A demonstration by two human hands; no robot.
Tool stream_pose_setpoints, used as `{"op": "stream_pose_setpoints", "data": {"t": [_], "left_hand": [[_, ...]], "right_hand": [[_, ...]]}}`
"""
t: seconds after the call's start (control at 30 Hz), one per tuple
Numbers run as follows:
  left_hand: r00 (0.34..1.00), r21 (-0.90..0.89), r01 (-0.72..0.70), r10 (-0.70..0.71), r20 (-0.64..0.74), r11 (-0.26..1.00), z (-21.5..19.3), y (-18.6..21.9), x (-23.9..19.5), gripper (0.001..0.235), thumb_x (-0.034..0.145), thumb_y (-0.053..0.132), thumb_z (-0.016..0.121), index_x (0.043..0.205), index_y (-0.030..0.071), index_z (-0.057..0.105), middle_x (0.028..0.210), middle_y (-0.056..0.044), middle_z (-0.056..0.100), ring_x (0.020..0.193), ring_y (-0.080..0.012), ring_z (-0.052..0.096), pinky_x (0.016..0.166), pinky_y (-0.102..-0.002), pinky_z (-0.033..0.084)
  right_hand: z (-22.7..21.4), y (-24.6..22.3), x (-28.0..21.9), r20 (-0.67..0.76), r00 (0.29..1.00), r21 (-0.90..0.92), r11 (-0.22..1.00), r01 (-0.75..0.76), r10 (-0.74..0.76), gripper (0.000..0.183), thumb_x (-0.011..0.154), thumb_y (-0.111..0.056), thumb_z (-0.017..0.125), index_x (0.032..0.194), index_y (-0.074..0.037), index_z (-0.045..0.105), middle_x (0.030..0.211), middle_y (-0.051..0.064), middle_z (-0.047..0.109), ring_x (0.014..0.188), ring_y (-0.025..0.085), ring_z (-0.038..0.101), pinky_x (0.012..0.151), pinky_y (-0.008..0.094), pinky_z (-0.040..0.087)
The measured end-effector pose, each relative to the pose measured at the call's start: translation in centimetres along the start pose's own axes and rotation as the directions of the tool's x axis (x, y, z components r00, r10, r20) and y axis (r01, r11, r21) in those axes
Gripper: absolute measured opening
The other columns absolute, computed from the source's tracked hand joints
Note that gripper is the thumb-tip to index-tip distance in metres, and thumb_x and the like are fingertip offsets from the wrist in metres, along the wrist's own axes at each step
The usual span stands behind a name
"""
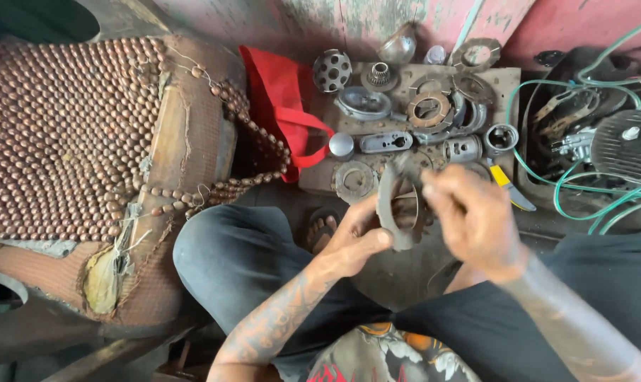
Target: Scraping and cleaning a circular metal part, likely a clutch plate, using a small hand tool.
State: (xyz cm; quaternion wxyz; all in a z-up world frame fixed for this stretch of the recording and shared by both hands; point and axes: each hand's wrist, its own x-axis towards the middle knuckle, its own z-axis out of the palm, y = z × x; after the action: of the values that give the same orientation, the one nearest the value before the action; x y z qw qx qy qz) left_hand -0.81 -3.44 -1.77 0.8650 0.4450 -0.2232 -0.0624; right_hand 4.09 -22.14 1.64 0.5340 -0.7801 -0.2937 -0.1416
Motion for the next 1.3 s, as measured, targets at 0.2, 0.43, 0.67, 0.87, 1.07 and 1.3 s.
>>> {"op": "stream_pose_setpoints", "data": {"t": [0.2, 0.43, 0.67, 0.87, 1.07, 1.3], "left_hand": [[0.999, 0.022, 0.018, -0.018, -0.036, 1.0, 0.2, 0.1, -0.4, 0.079, 0.094, 0.036, 0.077, 0.155, -0.001, 0.047, 0.143, -0.016, 0.058, 0.132, -0.0223, 0.054, 0.115, -0.051, 0.044], [0.999, 0.054, -0.041, 0.042, -0.027, 0.998, -0.3, 0.5, -0.4, 0.099, 0.084, 0.031, 0.089, 0.162, 0.0, 0.036, 0.16, -0.01, 0.041, 0.144, -0.0211, 0.041, 0.12, -0.055, 0.037], [0.993, 0.208, -0.119, 0.12, 0.009, 0.971, -0.2, 0.9, -0.5, 0.103, 0.084, 0.023, 0.088, 0.164, 0.002, 0.027, 0.171, -0.014, 0.025, 0.153, -0.0284, 0.03, 0.12, -0.056, 0.033], [0.984, 0.234, -0.174, 0.176, 0.009, 0.957, -0.5, 0.0, -0.8, 0.105, 0.079, 0.016, 0.09, 0.162, 0.001, 0.028, 0.172, -0.015, 0.018, 0.153, -0.033, 0.026, 0.119, -0.056, 0.032], [0.968, 0.272, -0.247, 0.249, 0.027, 0.93, 0.3, 0.6, 0.4, 0.107, 0.076, 0.01, 0.091, 0.162, 0.002, 0.027, 0.173, -0.013, 0.019, 0.154, -0.0294, 0.026, 0.12, -0.051, 0.032], [0.985, 0.137, -0.168, 0.17, -0.006, 0.976, -1.0, -1.7, -0.6, 0.101, 0.068, 0.004, 0.092, 0.153, -0.011, 0.039, 0.16, -0.026, 0.035, 0.146, -0.0379, 0.038, 0.116, -0.06, 0.035]], "right_hand": [[0.1, -0.8, 0.2, 0.001, 1.0, 0.092, 0.995, -0.03, 0.03, 0.011, 0.098, 0.004, 0.064, 0.089, 0.0, 0.068, 0.06, 0.008, 0.054, 0.049, 0.016, 0.048, 0.053, 0.03, 0.047], [0.4, -2.3, 0.5, -0.024, 0.999, 0.071, 0.996, -0.046, 0.048, 0.01, 0.101, 0.006, 0.06, 0.098, 0.006, 0.069, 0.06, 0.013, 0.052, 0.048, 0.018, 0.043, 0.052, 0.033, 0.044], [0.7, -3.2, 0.0, -0.02, 0.995, 0.143, 0.985, -0.098, 0.102, 0.009, 0.097, 0.004, 0.062, 0.093, 0.004, 0.07, 0.055, 0.007, 0.049, 0.049, 0.011, 0.042, 0.049, 0.029, 0.039], [0.6, -4.3, 1.0, -0.041, 0.987, 0.126, 0.981, -0.148, 0.155, 0.01, 0.097, 0.003, 0.062, 0.094, 0.002, 0.071, 0.053, 0.008, 0.049, 0.049, 0.01, 0.042, 0.049, 0.028, 0.04], [0.9, -4.1, 0.4, -0.048, 0.981, 0.19, 0.966, -0.175, 0.188, 0.011, 0.097, 0.003, 0.062, 0.091, 0.002, 0.071, 0.05, 0.006, 0.051, 0.046, 0.009, 0.042, 0.048, 0.026, 0.04], [0.8, -6.1, 0.4, -0.047, 0.992, 0.2, 0.974, -0.104, 0.115, 0.014, 0.095, 0.002, 0.064, 0.083, -0.001, 0.071, 0.053, 0.005, 0.05, 0.043, 0.013, 0.04, 0.046, 0.026, 0.041]]}}
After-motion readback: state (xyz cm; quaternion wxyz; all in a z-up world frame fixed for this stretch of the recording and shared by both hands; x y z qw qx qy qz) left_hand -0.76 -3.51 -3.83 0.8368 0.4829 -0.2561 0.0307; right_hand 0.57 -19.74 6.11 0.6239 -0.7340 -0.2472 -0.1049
